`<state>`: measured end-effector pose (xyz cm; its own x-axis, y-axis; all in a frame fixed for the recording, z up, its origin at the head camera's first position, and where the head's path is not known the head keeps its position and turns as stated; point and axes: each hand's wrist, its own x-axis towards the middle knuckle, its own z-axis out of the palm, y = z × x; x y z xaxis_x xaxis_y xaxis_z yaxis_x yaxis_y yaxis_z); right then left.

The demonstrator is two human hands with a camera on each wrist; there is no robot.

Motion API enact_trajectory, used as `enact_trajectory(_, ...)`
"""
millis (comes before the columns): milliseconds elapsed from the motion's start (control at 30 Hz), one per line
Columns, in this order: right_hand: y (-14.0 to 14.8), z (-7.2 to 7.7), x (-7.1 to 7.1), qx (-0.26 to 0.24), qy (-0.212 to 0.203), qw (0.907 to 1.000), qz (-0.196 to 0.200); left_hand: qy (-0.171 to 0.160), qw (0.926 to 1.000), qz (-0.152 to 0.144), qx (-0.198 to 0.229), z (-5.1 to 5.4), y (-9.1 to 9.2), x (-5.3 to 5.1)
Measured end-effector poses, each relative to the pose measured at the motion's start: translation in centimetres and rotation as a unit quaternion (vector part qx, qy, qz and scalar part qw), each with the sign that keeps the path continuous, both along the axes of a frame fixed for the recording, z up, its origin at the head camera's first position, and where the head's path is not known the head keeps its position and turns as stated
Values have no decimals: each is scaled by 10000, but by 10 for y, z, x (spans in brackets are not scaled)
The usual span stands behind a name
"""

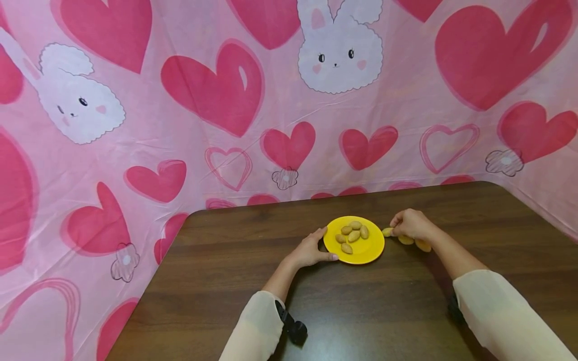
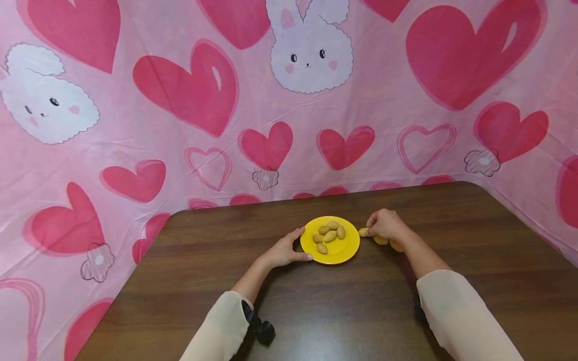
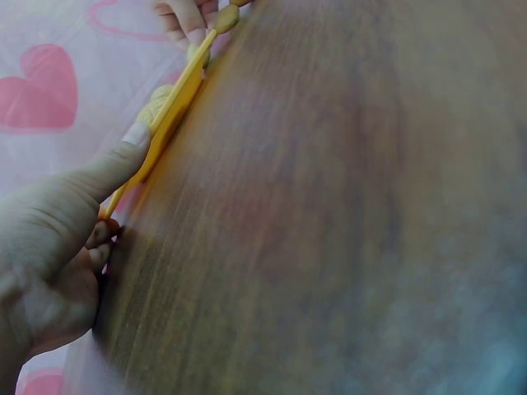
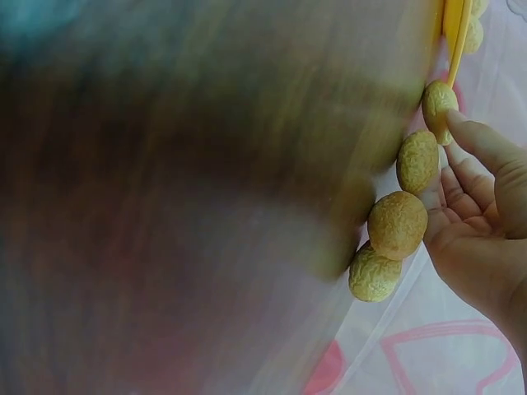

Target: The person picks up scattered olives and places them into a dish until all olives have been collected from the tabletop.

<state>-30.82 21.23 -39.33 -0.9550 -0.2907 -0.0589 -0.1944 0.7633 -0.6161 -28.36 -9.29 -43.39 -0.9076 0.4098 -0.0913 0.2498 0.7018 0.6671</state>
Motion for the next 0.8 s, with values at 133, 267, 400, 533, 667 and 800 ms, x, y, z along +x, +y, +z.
enact_trajectory(133, 0, 0, 0, -19, -114, 9999, -27, 19, 10000, -18, -17, 0, 0, 0)
enact_trajectory(267, 0, 1, 1, 14, -123, 9999, -45, 11, 10000, -17, -24, -2, 0, 0)
enact_trajectory(400, 1, 1, 1, 77, -36, 9999, -82, -1, 10000, -16, -18, -2, 0, 0)
enact_trajectory(533, 3, 1, 1, 68, 5, 9998, -183, 2, 10000, -23, 12, -2, 0, -1)
enact_trajectory(667, 5, 1, 1, -14, 25, 9996, -277, 21, 10000, -27, 37, -2, 0, -1)
enact_trajectory(800, 5, 1, -1, -38, 113, 9994, -337, 14, 10000, -3, 46, -3, 0, -1)
